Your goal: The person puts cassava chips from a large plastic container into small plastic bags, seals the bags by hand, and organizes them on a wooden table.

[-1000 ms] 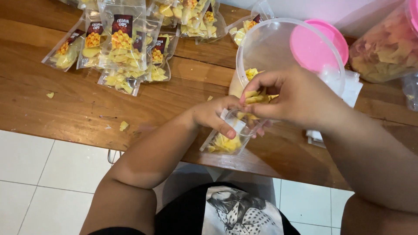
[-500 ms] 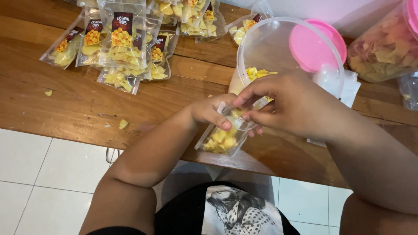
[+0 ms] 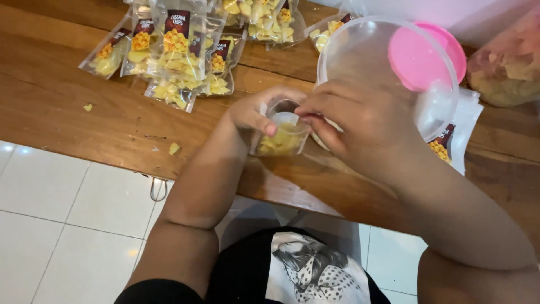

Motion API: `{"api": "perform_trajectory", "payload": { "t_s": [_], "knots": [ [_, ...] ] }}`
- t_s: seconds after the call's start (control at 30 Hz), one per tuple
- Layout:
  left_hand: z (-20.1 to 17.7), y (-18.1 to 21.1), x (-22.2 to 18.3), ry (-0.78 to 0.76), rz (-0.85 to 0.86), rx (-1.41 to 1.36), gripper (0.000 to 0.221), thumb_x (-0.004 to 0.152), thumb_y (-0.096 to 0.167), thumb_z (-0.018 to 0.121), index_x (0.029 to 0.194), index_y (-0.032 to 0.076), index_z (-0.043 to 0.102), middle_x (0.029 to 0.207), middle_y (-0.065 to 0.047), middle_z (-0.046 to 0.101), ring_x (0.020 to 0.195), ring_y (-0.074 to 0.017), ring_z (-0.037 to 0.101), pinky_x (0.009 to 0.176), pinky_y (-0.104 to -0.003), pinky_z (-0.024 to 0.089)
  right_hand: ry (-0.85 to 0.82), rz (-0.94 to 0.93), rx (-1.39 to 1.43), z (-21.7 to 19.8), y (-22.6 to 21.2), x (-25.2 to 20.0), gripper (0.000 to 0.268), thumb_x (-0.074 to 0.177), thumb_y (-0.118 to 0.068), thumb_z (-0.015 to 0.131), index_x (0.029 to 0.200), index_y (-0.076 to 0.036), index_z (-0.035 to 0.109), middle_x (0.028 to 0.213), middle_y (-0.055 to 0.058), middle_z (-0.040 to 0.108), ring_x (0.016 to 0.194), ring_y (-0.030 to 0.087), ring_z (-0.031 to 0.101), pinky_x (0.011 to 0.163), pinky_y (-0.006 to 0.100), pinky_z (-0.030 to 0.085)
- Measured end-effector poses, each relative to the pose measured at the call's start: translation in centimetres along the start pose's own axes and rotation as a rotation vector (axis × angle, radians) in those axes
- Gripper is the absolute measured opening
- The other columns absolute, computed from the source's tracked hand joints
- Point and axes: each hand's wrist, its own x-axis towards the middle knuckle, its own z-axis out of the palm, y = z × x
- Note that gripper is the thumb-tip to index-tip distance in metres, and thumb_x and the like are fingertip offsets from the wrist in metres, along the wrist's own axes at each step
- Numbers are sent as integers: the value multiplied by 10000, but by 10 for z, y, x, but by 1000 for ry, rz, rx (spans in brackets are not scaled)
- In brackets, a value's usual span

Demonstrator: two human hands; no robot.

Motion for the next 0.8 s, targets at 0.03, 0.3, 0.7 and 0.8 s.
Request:
{"api": "perform_trajectory", "payload": {
  "t_s": [0.03,0.3,0.7,0.8],
  "knots": [
    [5,4,5,-4,-3,2,686,931,312,769,1492,75,455,1473,-143,530,1335,-259,563,1165,-426,469,4,1,-2,1,2,-3,71,978,37,713,1012,-22,733,991,100,728,869,263,684,715,361,504],
    [31,12,29,-83,-61,120,452,1108,505,376,1131,112,598,1080,-38,629,1018,-187,633,924,-318,551,-219,195,147,9,17,-19,183,879,-203,825,922,-77,699,1022,67,649,767,199,675,648,318,524],
    [40,-7,10,-8,-86,-478,566,1057,365,549,1474,-8,461,1374,-195,575,1217,-302,617,1023,-385,548,-83,150,149,13,22,-29,140,942,-213,768,877,-131,676,915,20,698,916,222,655,827,388,526],
    [41,10,18,-54,-96,-114,782,1059,498,545,1542,-39,244,1539,-261,375,1469,-395,395,1304,-510,316,-48,-28,261,-1,19,-30,102,875,-174,824,879,-233,741,1035,-79,762,1119,295,662,915,398,478]
  ]
}}
